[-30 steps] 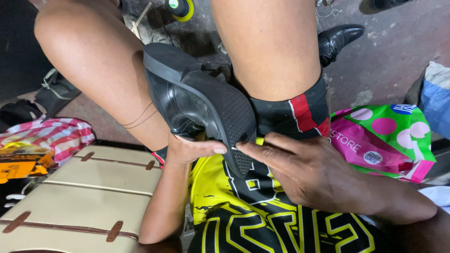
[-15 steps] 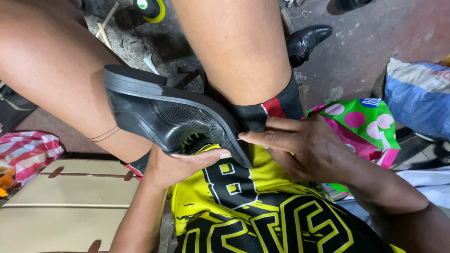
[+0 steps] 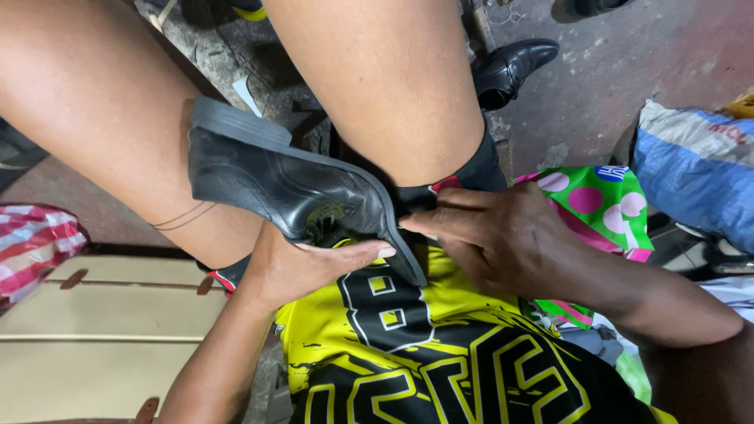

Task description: The person sits on the floor and sews a black shoe using a needle and thread. They repeatedly insert the needle into the shoe's upper and pull the thread through to stitch the material.

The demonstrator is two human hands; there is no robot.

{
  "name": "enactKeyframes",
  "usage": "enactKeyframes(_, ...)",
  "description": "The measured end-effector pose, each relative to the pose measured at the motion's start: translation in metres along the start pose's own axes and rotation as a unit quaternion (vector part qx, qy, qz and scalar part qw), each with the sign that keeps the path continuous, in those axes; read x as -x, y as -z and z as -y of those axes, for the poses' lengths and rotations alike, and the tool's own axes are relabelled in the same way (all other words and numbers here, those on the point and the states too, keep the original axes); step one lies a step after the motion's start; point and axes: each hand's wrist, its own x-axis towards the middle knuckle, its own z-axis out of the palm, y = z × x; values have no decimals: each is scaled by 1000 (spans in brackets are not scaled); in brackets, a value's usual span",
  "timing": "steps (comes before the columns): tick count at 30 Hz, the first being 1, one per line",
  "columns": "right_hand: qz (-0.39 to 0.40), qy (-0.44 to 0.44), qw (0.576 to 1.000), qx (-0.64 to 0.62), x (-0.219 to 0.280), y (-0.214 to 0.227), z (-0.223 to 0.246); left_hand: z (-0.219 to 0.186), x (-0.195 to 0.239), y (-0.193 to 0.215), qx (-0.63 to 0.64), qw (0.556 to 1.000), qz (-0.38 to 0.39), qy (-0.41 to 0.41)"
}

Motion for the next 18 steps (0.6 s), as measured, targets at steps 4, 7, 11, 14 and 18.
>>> enactKeyframes(4, 86, -2, 995, 57, 4, 13, 4, 2, 5, 4, -15, 999, -9, -27)
enactKeyframes(7, 100, 6, 992, 71, 0, 19, 9, 0, 9, -1, 27, 1000, 7, 10)
enactKeyframes(11, 120, 20, 985, 121, -11, 26, 17, 7, 12, -7, 43, 999, -15, -5)
enactKeyframes(14, 128, 28, 981, 140, -18, 29, 21, 20, 15, -12, 363, 919, 20, 154)
enactKeyframes(18, 130, 45, 979, 149, -27, 27, 23, 48, 16, -12, 625, 740, 75, 235)
